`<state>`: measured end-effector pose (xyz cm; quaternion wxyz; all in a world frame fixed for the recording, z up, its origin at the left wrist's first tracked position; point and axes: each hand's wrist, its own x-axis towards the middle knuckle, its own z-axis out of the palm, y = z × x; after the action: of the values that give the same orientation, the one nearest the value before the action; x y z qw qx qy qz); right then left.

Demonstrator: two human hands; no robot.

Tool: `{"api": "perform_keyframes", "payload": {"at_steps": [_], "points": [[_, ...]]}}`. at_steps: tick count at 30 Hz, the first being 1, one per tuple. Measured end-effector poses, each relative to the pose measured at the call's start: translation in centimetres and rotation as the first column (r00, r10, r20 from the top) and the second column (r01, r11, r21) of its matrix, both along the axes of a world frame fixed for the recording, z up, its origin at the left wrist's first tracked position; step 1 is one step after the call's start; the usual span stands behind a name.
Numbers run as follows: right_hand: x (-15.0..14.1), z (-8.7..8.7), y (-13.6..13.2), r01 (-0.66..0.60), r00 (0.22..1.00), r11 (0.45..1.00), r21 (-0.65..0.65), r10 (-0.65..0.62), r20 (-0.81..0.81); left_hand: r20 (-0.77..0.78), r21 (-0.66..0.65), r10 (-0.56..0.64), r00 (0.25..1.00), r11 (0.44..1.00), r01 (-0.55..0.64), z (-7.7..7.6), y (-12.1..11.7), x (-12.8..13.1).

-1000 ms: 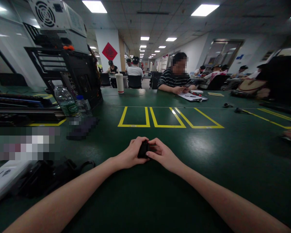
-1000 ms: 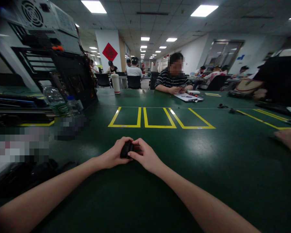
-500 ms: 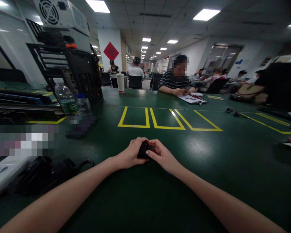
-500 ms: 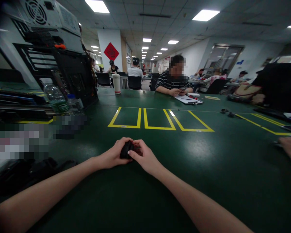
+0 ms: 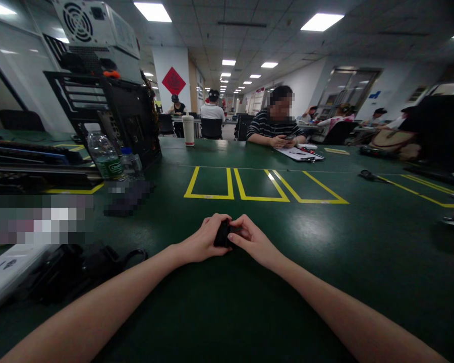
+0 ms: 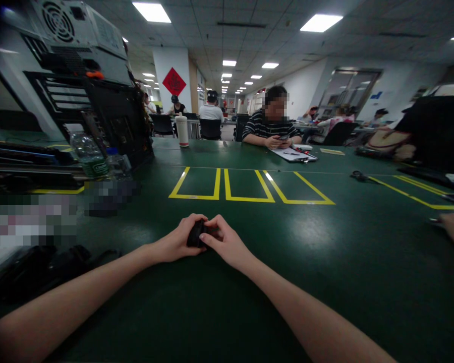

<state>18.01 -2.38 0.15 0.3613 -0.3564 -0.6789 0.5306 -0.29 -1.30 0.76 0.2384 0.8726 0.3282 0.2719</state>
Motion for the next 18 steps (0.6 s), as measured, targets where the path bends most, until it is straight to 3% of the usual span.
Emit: {"api": "perform_keyframes", "payload": {"at_steps": [3, 11, 18], "points": [[0.0, -0.2, 0.2, 0.015, 1.0, 1.0, 0.004, -0.015, 0.003, 0.003, 0.004, 0.0, 1.0, 1.0, 0.0, -0.1, 0.1, 0.1], [0.2, 0.3, -0.1, -0.027, 1.0, 0.999, -0.046, 0.027, -0.001, -0.043, -0.07, -0.041, 0.998, 0.997, 0.038, 1.6, -0.6, -0.1], [0.2, 0.4, -0.4, -0.035, 0.999, 0.999, -0.03, 0.035, 0.01, -0.042, -0.084, -0.026, 0.999, 0.996, 0.022, 1.4, -0.5, -0.1]]}}
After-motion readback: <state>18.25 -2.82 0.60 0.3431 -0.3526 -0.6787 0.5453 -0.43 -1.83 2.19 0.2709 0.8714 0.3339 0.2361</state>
